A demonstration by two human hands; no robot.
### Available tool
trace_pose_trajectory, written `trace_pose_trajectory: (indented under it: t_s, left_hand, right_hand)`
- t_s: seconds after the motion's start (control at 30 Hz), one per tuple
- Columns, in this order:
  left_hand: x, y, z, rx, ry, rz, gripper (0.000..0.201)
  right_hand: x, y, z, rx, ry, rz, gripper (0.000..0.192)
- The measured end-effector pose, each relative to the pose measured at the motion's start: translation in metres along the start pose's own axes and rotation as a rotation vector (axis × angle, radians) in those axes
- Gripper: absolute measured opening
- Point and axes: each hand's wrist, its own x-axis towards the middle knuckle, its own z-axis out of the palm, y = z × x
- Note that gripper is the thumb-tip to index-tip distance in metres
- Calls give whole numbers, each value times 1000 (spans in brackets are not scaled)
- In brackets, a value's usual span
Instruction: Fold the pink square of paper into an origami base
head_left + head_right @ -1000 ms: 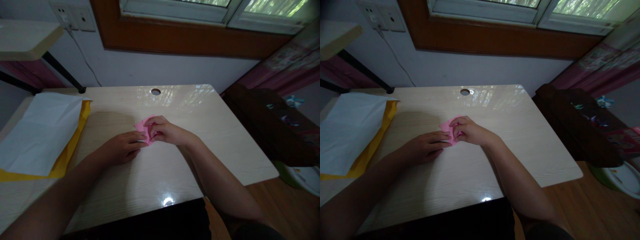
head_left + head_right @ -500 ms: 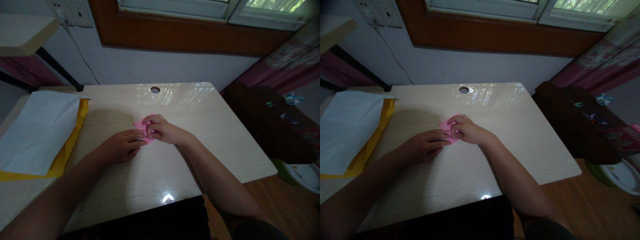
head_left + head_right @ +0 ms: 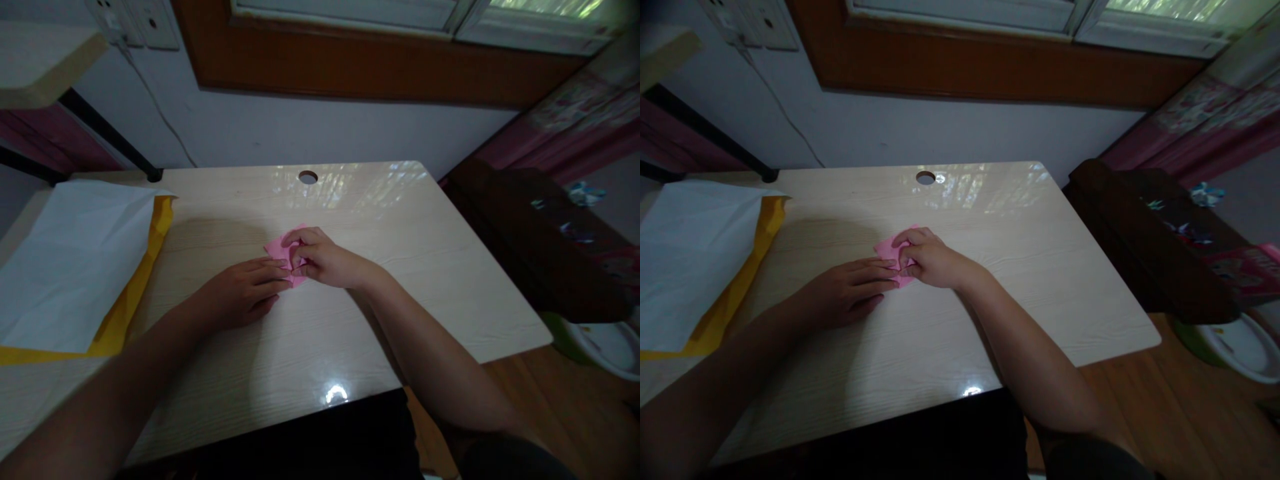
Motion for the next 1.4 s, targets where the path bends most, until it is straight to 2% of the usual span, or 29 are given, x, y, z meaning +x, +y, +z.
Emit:
trace_pose_trajectory:
  t_s: [0.27,0.97,1.2,1.4]
  left_hand:
    - [1,3,-1,51,-20,-7,48]
    - [1,2,2,70,-34,-25,42]
    - [3,4,-1,53,-47,-44,39]
    - [4,4,0,41,-41,-29,40]
  right_hand:
    - [0,-1,0,0,-4,17,10]
    - [-2,0,0,12,16,33,12]
    - [-3,4,-1,37,126,97,28]
    - [-4,12,4,17,168,111,34]
